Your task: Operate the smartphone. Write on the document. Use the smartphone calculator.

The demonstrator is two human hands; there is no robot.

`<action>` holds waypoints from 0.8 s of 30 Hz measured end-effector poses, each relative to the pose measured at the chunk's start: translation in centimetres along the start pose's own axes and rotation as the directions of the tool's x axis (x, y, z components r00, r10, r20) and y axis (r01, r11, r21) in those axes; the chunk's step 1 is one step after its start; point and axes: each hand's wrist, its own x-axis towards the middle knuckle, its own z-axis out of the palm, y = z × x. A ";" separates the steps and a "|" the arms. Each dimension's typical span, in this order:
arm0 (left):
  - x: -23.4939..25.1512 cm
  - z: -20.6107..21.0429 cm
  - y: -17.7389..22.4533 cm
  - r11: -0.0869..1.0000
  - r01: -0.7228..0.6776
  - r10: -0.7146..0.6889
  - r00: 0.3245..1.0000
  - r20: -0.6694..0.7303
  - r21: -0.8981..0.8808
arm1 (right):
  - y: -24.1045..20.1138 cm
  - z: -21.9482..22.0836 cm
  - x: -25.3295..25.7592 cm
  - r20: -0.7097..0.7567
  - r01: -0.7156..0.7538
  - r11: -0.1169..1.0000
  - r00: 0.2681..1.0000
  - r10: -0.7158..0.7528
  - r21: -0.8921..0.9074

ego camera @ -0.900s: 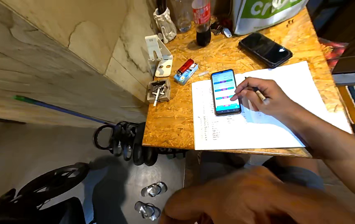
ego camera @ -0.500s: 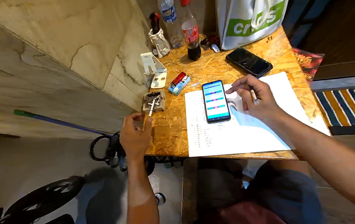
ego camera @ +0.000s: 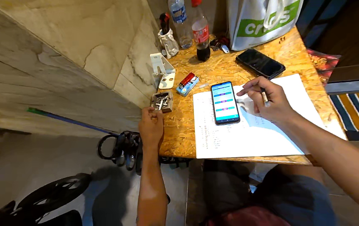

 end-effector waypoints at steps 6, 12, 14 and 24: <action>-0.3 0.6 -0.1 0.997 -0.064 0.057 0.988 -0.142 -0.050 | 0.2 0.0 0.0 0.015 0.023 1.000 1.000 -0.023 -0.005; -1.0 0.5 -0.5 0.991 -0.082 0.095 0.986 -0.134 0.102 | 0.1 0.3 -0.1 0.058 0.060 0.997 0.997 -0.057 -0.049; -1.2 0.4 -0.5 0.992 -0.097 0.109 0.983 -0.147 0.081 | 0.1 0.3 -0.1 0.060 0.065 0.996 0.996 -0.061 -0.058; -8.8 -2.9 6.6 0.547 -0.293 0.263 0.949 -0.172 -0.784 | 0.7 0.7 -0.3 0.234 0.134 0.991 0.963 -0.131 0.006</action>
